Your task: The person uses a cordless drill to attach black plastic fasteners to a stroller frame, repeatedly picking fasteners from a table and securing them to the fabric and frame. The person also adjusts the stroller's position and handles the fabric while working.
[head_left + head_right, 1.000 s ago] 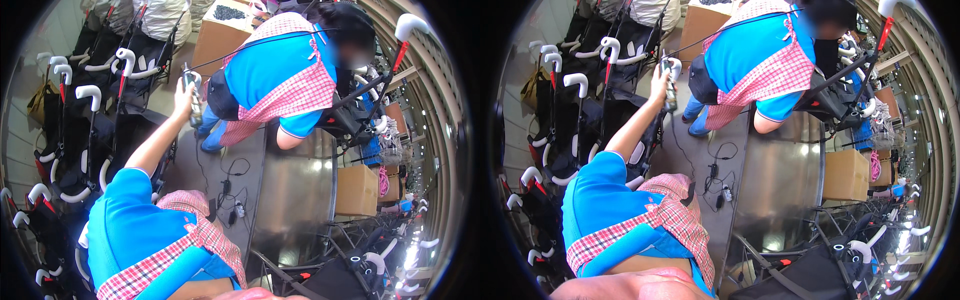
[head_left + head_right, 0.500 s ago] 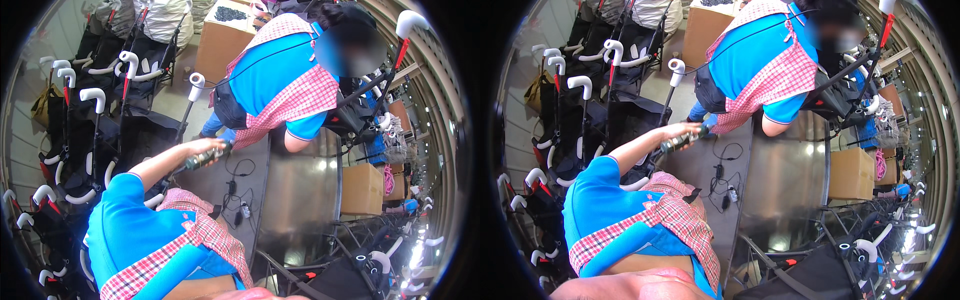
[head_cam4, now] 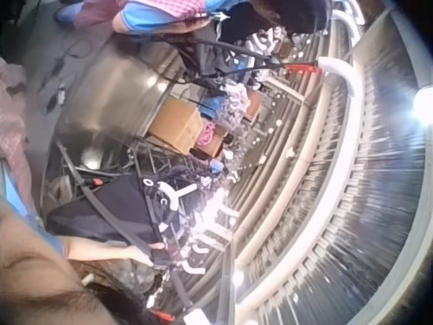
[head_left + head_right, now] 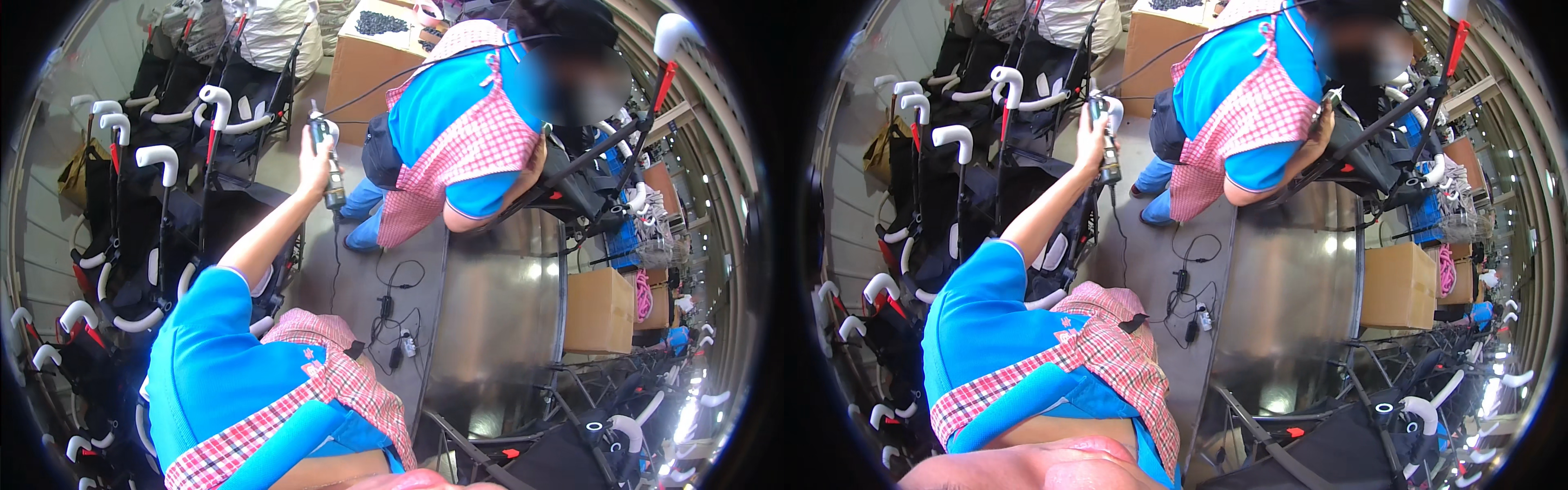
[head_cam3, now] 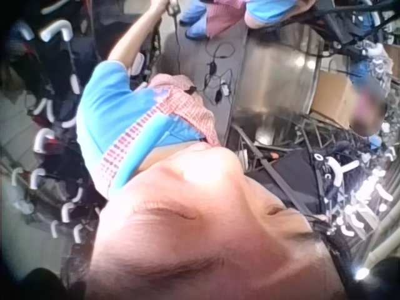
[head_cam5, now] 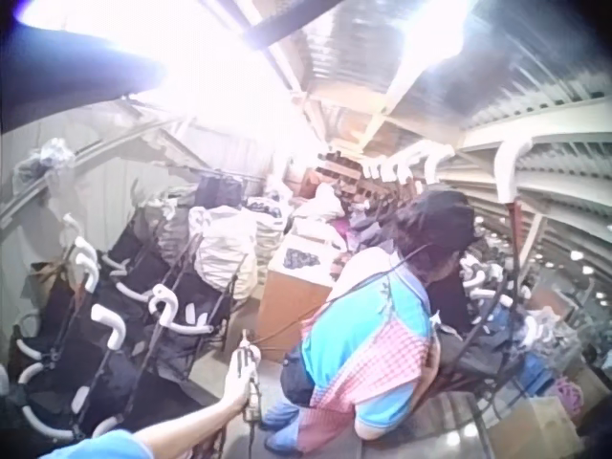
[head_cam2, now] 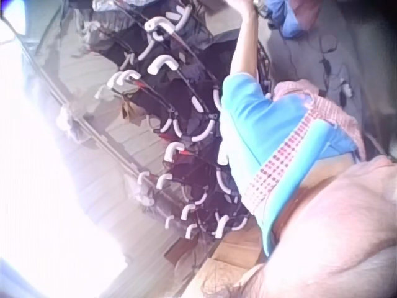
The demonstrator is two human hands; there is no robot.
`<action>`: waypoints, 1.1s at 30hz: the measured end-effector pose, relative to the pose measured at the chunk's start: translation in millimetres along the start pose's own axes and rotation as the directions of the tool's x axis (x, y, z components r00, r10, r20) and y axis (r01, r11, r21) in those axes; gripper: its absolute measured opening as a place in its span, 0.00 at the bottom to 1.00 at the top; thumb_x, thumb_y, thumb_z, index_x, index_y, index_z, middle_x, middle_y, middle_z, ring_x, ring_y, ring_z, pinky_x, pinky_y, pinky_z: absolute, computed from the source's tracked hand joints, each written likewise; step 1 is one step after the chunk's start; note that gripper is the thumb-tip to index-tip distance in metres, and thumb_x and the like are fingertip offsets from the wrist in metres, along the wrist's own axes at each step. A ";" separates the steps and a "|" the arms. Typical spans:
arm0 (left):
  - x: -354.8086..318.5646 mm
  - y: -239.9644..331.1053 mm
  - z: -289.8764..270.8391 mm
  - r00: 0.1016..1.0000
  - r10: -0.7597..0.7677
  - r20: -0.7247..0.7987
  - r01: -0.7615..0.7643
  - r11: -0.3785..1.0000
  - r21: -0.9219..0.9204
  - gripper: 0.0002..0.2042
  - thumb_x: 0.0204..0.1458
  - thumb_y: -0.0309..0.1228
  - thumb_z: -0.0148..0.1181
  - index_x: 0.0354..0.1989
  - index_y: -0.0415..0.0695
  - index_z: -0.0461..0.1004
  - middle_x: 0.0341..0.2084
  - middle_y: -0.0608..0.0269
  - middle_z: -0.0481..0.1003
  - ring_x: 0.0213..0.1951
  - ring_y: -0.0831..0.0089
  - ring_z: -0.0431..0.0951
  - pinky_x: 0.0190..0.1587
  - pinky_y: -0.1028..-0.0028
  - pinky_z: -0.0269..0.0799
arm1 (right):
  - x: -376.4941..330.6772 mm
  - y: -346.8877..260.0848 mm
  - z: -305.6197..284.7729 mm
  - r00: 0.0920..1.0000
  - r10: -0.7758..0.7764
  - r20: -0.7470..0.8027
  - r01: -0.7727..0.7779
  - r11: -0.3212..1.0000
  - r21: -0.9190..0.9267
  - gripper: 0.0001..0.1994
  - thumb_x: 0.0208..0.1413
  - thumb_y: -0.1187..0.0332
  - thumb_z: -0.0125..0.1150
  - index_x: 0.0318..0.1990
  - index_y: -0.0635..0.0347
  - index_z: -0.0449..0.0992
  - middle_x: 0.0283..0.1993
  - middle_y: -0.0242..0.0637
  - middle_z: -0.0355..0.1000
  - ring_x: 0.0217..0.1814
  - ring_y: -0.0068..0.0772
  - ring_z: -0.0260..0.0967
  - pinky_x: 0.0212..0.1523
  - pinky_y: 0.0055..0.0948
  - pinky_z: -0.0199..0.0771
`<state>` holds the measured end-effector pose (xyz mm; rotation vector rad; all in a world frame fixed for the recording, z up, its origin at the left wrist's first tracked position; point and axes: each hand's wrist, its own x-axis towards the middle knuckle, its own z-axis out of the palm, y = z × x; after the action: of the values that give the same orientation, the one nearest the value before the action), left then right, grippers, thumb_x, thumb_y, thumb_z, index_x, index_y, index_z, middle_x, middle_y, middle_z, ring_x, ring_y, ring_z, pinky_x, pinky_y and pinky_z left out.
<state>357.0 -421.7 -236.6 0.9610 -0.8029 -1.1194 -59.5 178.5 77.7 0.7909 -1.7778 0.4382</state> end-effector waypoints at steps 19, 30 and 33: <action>53.9 12.4 -13.4 0.639 -0.647 0.416 0.312 0.712 0.629 0.38 0.56 0.53 0.53 0.71 0.57 0.43 0.24 0.61 0.70 0.17 0.76 0.72 0.17 0.75 0.71 | -2.9 -3.2 3.1 1.000 0.001 -0.001 -0.001 1.000 -0.021 0.11 0.55 0.71 0.62 0.40 0.71 0.75 0.36 0.48 0.77 0.35 0.37 0.75 0.36 0.34 0.73; -6.7 -93.9 -48.2 0.622 -0.726 0.294 0.306 0.570 0.763 0.33 0.58 0.43 0.52 0.70 0.50 0.48 0.28 0.53 0.74 0.19 0.66 0.75 0.20 0.65 0.75 | 6.1 -8.0 3.0 0.999 -0.031 0.023 0.032 0.998 -0.050 0.10 0.55 0.72 0.61 0.41 0.71 0.75 0.37 0.48 0.77 0.37 0.37 0.76 0.37 0.33 0.73; -50.9 -133.9 -66.7 0.541 -0.786 0.301 0.268 0.500 0.823 0.34 0.58 0.44 0.53 0.70 0.49 0.48 0.30 0.51 0.76 0.19 0.63 0.76 0.22 0.63 0.75 | 8.3 -8.9 3.4 0.999 -0.046 0.024 0.047 0.998 -0.049 0.10 0.56 0.72 0.61 0.42 0.71 0.75 0.37 0.48 0.77 0.37 0.37 0.76 0.37 0.33 0.74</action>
<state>355.9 -377.5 -388.3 1.5953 -1.6651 -1.8802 -57.2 167.6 83.6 0.8035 -1.7817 0.3544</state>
